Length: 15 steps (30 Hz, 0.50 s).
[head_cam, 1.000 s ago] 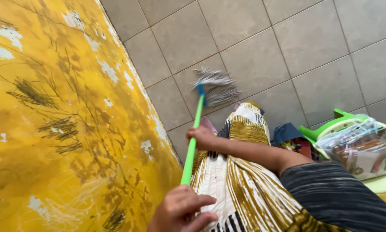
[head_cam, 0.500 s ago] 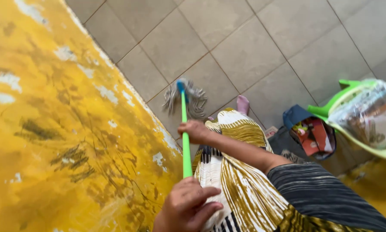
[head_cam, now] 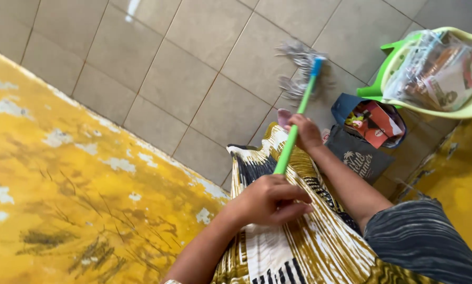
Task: The recorder is mopping the tiled floor of a room with a long mop.
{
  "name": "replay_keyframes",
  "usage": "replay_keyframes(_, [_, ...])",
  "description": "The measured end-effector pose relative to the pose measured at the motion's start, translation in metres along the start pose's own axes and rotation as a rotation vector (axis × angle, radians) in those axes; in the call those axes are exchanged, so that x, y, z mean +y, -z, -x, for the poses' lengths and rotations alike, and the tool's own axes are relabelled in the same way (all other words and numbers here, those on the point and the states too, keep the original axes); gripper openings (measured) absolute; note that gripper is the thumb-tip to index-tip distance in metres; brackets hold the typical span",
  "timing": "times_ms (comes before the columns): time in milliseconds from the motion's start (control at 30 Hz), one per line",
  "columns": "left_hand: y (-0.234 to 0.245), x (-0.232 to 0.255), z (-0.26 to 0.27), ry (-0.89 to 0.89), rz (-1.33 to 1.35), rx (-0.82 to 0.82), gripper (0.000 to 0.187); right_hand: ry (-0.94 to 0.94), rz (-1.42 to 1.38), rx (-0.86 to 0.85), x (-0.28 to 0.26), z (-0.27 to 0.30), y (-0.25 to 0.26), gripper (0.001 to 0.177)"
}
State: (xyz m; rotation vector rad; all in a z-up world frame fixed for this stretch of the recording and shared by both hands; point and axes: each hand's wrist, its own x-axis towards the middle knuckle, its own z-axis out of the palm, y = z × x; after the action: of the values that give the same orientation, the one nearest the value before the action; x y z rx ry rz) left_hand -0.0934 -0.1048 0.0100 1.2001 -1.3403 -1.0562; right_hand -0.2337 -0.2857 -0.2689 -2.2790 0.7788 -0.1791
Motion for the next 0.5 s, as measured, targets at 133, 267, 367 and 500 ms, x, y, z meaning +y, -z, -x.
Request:
replay_keyframes(133, [-0.006,-0.013,-0.015,-0.042,0.027,-0.002,0.008,-0.096,-0.012,0.091,0.038,0.007,-0.013,0.018])
replay_keyframes(267, [0.013,0.018,-0.024,-0.041,-0.087,0.080,0.008,-0.007,0.039,0.222,-0.013,-0.027,-0.016,0.018])
replay_keyframes(367, [0.020,0.043,-0.035,-0.028,-0.204,0.114,0.009,0.062,-0.079,0.131,-0.035,-0.058,-0.043,0.019])
replay_keyframes(500, [0.013,0.041,-0.062,-0.006,-0.368,0.110,0.014,0.257,-0.305,-0.151,-0.042,-0.110,-0.069,0.018])
